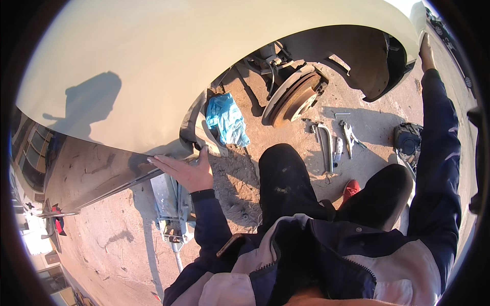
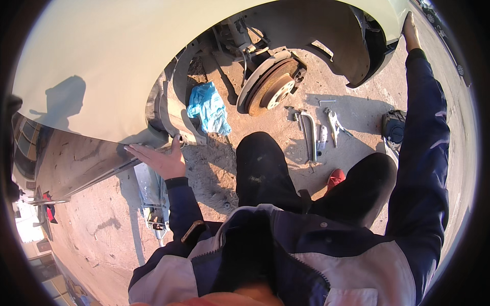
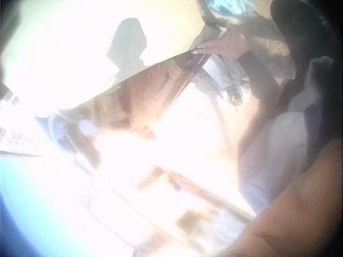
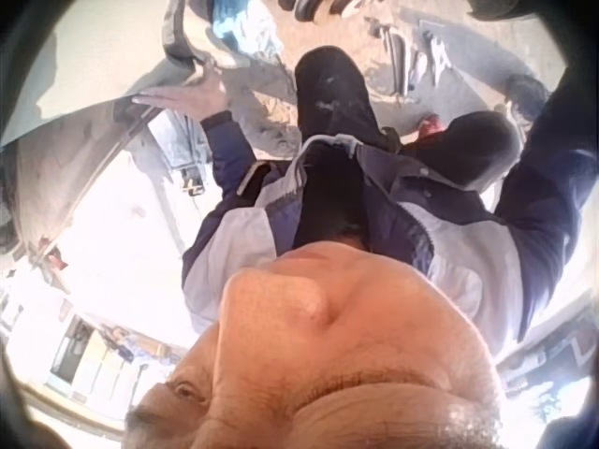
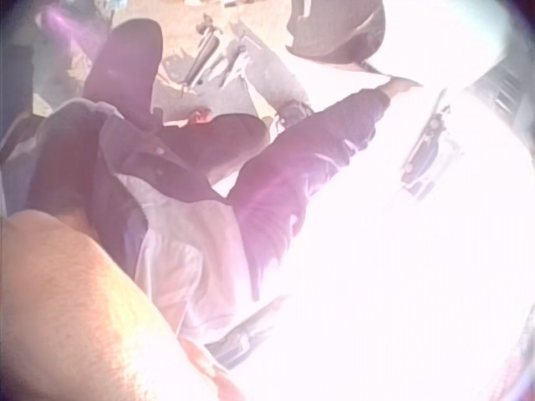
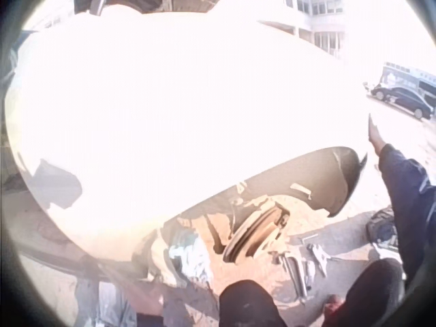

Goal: The person kneels beside a white car and uses a screwdriver to remove fasteners from the front bumper near the wheel well. After detaching the bumper, they lift it away to expose the brake assembly and then reach under the bumper to remove a small plastic clip.

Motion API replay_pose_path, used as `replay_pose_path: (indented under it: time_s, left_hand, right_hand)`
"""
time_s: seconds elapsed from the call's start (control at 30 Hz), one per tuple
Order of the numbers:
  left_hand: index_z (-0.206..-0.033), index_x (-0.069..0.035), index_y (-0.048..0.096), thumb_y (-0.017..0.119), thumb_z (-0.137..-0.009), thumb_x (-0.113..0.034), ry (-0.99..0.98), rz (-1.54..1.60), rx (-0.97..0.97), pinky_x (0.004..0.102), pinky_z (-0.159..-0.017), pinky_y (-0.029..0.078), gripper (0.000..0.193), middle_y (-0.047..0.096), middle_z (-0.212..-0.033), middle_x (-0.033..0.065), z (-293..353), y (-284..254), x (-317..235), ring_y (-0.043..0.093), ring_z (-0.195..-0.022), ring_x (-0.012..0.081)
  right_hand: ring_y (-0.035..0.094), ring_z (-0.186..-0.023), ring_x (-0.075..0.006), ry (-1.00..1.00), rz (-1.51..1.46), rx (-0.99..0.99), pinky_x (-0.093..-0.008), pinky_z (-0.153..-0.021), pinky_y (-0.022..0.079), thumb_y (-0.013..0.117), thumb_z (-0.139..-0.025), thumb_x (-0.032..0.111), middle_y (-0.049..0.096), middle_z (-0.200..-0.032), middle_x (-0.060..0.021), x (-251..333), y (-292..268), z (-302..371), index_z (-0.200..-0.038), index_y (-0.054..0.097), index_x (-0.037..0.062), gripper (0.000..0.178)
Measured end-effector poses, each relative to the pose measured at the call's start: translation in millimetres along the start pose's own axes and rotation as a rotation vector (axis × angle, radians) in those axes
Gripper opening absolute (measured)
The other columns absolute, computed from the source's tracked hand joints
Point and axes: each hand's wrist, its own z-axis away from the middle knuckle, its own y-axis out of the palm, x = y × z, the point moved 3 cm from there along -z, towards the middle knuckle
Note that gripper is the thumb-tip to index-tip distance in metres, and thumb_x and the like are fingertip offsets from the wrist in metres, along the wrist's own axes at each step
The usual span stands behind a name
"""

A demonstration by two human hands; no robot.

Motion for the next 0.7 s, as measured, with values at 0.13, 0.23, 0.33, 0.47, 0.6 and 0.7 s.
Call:
replay_pose_path:
  time_s: [0.13, 0.23, 0.33, 0.47, 0.6, 0.7]
  left_hand:
    - [-0.172, 0.015, 0.004, 0.099, -0.079, -0.053, -0.013, -0.015, -0.015, 0.0585, -0.135, 0.03, 0.15, 0.006, -0.181, 0.0384, -1, -5, -4, 0.013, -0.169, 0.053]
    - [-0.173, 0.015, 0.003, 0.101, -0.077, -0.052, 0.013, -0.079, -0.006, 0.0582, -0.136, 0.028, 0.152, 0.007, -0.18, 0.039, -6, -12, -10, 0.014, -0.169, 0.0535]
    - [-0.173, 0.013, 0.0, 0.103, -0.076, -0.05, -0.001, -0.116, 0.014, 0.0577, -0.136, 0.028, 0.154, 0.009, -0.179, 0.04, -10, -19, -16, 0.013, -0.169, 0.0539]
    - [-0.172, 0.014, -0.002, 0.103, -0.078, -0.04, 0.069, -0.135, 0.008, 0.0572, -0.138, 0.023, 0.151, 0.005, -0.179, 0.0428, -18, -28, -27, 0.012, -0.168, 0.056]
    - [-0.172, 0.016, -0.005, 0.1, -0.082, -0.037, 0.109, -0.189, 0.002, 0.0571, -0.137, 0.021, 0.147, 0.004, -0.178, 0.0453, -22, -29, -36, 0.012, -0.168, 0.0578]
    - [-0.169, 0.02, -0.005, 0.094, -0.089, -0.035, 0.107, -0.139, 0.033, 0.0566, -0.138, 0.017, 0.139, 0.004, -0.176, 0.0492, -20, -29, -37, 0.011, -0.167, 0.059]
  right_hand:
    - [0.058, -0.149, -0.0261, 0.163, -0.022, -0.012, -0.0408, -0.123, 0.044, 0.039, -0.114, 0.073, 0.06, -0.164, -0.0147, -6, -4, -2, -0.169, 0.05, 0.0075, 0.086]
    - [0.06, -0.146, -0.0264, 0.111, -0.061, -0.032, -0.0419, -0.122, 0.046, 0.044, -0.115, 0.065, 0.062, -0.161, -0.0156, -6, -7, 2, -0.165, 0.054, 0.0056, 0.078]
    - [0.061, -0.144, -0.0264, 0.059, -0.053, -0.025, -0.0422, -0.121, 0.046, 0.045, -0.115, 0.062, 0.062, -0.16, -0.0158, -3, -4, 14, -0.163, 0.055, 0.0051, 0.075]
    - [0.062, -0.143, -0.0265, 0.017, -0.06, -0.022, -0.0425, -0.12, 0.047, 0.046, -0.116, 0.058, 0.063, -0.158, -0.016, 9, 4, 29, -0.16, 0.056, 0.0043, 0.07]
    - [0.063, -0.141, -0.0266, -0.039, -0.081, -0.035, -0.0429, -0.12, 0.048, 0.048, -0.116, 0.055, 0.064, -0.156, -0.0162, 18, 15, 44, -0.157, 0.057, 0.0036, 0.066]
    - [0.063, -0.14, -0.0267, -0.078, -0.099, -0.054, -0.0431, -0.119, 0.049, 0.049, -0.116, 0.052, 0.064, -0.155, -0.0163, 19, 22, 57, -0.155, 0.058, 0.003, 0.063]
